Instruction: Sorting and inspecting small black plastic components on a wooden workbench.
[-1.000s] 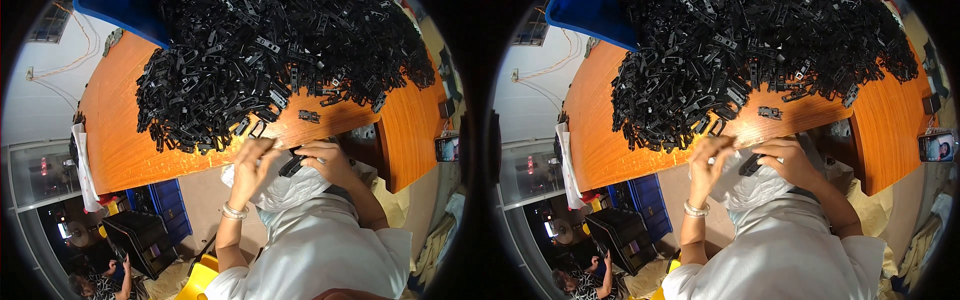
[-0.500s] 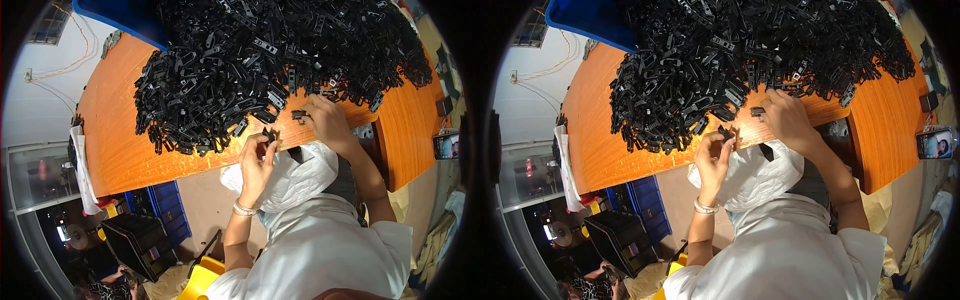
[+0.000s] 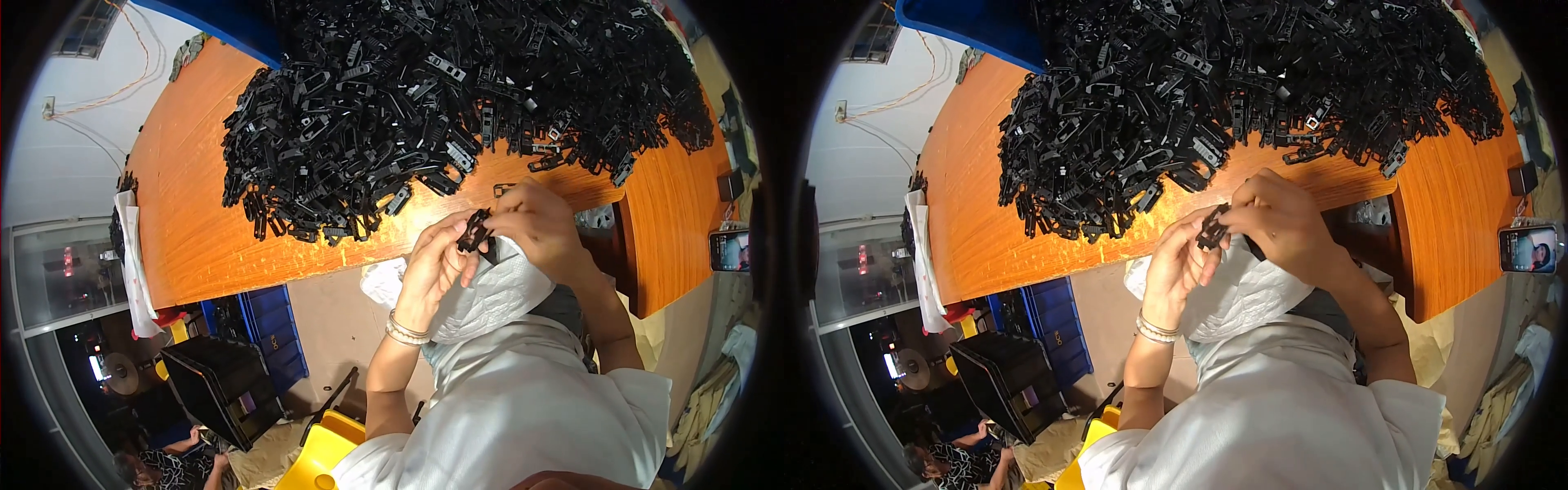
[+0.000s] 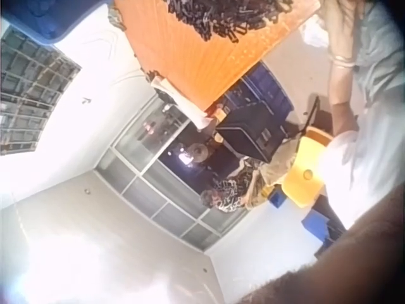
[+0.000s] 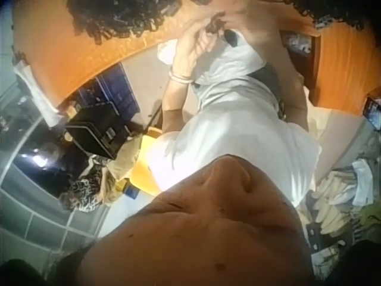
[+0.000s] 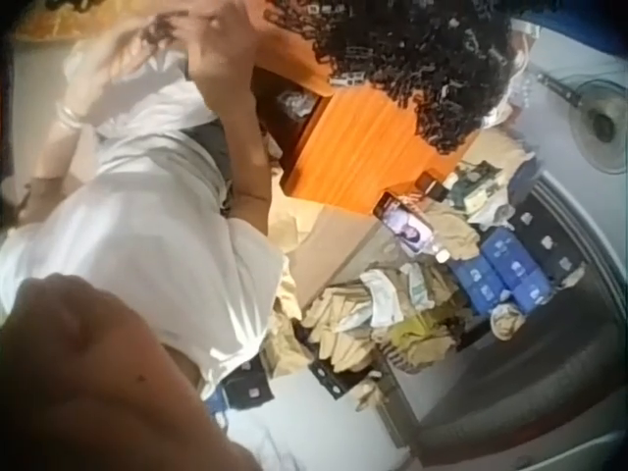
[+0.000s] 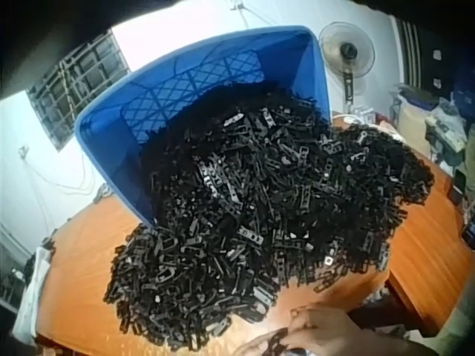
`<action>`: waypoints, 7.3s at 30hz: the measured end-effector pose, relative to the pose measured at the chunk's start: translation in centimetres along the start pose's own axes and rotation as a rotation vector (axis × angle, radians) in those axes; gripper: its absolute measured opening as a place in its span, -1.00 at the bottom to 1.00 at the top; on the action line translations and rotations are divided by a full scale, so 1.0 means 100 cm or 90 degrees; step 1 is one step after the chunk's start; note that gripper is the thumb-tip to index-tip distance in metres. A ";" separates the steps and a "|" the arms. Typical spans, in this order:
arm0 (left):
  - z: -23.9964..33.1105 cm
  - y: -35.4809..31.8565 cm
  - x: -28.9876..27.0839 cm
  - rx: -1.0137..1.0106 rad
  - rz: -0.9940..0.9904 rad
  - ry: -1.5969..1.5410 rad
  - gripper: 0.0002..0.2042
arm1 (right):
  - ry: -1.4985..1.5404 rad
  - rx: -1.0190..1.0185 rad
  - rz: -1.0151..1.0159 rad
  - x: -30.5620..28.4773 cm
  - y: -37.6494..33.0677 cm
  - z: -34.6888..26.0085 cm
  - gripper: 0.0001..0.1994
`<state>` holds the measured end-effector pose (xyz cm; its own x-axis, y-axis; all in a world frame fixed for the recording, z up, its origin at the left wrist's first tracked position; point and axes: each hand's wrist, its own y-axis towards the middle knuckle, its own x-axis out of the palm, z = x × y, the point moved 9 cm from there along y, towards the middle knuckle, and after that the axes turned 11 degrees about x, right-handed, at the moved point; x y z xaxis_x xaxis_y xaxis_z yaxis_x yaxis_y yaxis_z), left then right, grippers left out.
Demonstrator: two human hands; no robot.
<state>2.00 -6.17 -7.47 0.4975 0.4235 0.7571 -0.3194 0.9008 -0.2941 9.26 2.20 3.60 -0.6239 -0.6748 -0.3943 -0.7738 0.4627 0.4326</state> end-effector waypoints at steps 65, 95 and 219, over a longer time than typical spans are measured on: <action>0.029 0.061 0.050 0.154 -0.004 0.364 -0.55 | 0.253 0.429 0.297 -0.037 -0.025 0.069 -0.95; 0.160 0.087 0.121 0.479 -0.208 0.841 -0.86 | 0.451 0.394 0.320 -0.052 0.001 0.087 -0.84; 0.104 0.110 0.128 0.659 -0.087 1.322 -0.91 | 0.111 0.401 0.191 -0.057 -0.024 0.074 -0.82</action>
<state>-3.52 8.13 5.01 0.1866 0.4833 -0.8553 -0.0472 0.8740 0.4836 13.88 9.18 -1.23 -0.8339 -0.5242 -0.1730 -0.5206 0.8510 -0.0689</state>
